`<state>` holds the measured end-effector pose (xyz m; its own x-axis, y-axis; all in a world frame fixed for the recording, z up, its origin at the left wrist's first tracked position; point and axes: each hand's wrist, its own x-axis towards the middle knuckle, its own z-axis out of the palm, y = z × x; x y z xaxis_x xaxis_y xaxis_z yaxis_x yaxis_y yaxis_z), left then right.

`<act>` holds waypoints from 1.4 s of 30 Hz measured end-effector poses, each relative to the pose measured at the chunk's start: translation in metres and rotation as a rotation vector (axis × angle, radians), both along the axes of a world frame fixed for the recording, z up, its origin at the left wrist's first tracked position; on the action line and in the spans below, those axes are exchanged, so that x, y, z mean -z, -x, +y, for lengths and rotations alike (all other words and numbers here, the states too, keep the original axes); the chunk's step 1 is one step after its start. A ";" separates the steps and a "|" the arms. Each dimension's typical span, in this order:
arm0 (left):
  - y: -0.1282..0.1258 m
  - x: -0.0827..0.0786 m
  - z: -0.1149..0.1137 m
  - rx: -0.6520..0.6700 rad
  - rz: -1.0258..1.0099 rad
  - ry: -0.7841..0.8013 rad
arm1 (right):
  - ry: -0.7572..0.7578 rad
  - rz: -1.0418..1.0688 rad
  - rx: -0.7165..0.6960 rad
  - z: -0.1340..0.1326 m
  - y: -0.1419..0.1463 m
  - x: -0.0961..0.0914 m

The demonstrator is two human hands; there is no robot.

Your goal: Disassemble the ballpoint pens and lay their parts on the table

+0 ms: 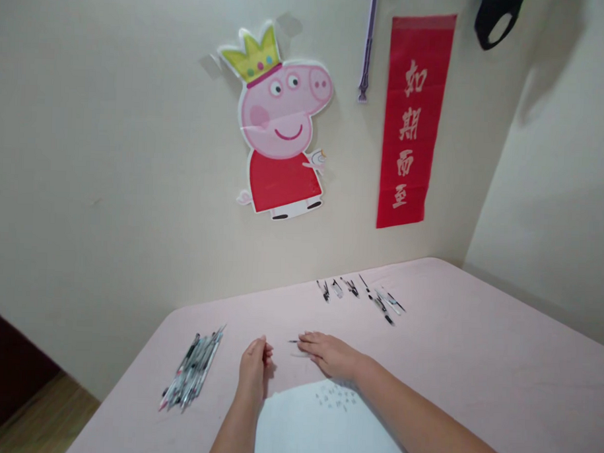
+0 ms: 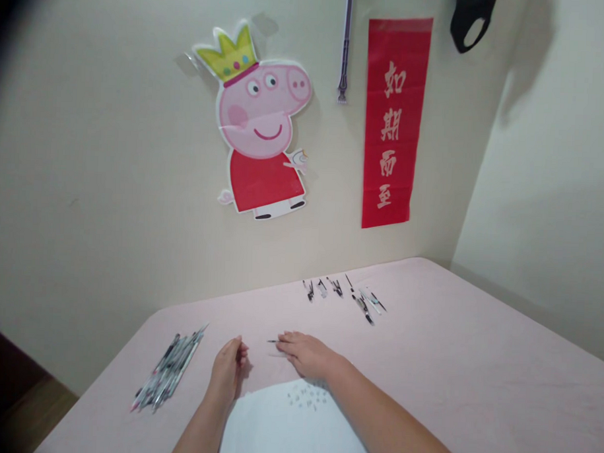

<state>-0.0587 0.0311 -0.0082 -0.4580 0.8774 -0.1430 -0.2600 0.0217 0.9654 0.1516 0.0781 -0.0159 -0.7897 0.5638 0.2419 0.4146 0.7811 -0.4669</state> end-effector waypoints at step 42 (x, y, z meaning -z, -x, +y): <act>-0.001 -0.007 -0.001 0.027 -0.029 -0.014 | -0.041 0.028 1.036 0.042 -0.099 0.039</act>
<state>-0.0578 0.0305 -0.0015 -0.4301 0.8913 -0.1434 -0.2871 0.0156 0.9578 0.2507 0.1197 -0.0548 0.0837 0.9542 0.2871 0.8816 0.0635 -0.4678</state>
